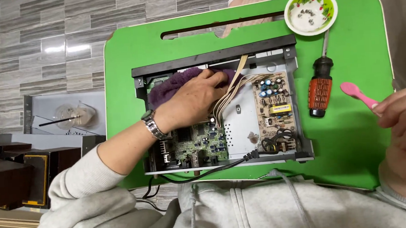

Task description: Cleaning the internal circuit board of an electronic device using a toothbrush and a cloth

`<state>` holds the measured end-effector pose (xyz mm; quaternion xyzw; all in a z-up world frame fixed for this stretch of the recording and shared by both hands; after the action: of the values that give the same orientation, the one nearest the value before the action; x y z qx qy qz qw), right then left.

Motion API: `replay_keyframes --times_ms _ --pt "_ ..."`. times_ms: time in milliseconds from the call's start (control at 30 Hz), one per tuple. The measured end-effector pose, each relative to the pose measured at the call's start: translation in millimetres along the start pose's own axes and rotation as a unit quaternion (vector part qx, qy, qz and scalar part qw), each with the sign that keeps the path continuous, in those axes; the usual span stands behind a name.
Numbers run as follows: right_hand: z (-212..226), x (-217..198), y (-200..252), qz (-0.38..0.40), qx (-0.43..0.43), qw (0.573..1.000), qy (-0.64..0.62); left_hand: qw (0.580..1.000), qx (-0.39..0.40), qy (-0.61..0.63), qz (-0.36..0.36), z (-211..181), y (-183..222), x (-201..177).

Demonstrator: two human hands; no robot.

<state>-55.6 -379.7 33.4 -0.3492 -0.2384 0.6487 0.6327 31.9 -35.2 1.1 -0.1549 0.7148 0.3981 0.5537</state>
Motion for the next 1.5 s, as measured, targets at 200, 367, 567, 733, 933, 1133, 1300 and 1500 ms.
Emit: replay_keyframes --times_ms 200,367,567,733,933,1133,1300,1500 --pt "2 3 -9 -0.008 0.019 1.0 0.009 0.968 0.192 0.109 -0.12 5 1 -6" --pt "6 9 -14 -0.01 0.011 1.0 0.007 0.995 0.033 -0.03 -0.083 -2 -1 10" --pt "10 7 -27 0.055 0.018 0.998 0.039 0.991 -0.027 -0.105 0.078 -12 -3 -1" --pt "2 10 -23 0.033 0.004 0.999 0.014 0.995 0.088 0.023 -0.026 4 5 -2" --pt "10 10 -40 0.085 -0.018 0.996 0.034 0.994 0.092 0.018 -0.049 -3 10 0" --pt "1 6 -31 0.102 0.01 0.994 0.027 0.956 -0.016 -0.282 -0.082 -7 12 49" --pt "0 -2 -29 0.119 0.017 0.992 0.029 0.972 -0.02 -0.193 0.131 -10 23 4" --pt "13 -2 -34 0.099 0.033 0.993 0.063 0.976 0.01 -0.017 -0.219 -14 90 -76"
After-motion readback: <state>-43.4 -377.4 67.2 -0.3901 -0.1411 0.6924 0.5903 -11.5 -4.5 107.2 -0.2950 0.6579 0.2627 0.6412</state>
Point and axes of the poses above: each hand's wrist, its own y-axis away from the middle knuckle, its own x-axis out of the palm, z = x × y, the point moved 4 cm from there along -y, towards the middle knuckle, and after that the axes turned 11 degrees about -y, right-handed, at the moved point
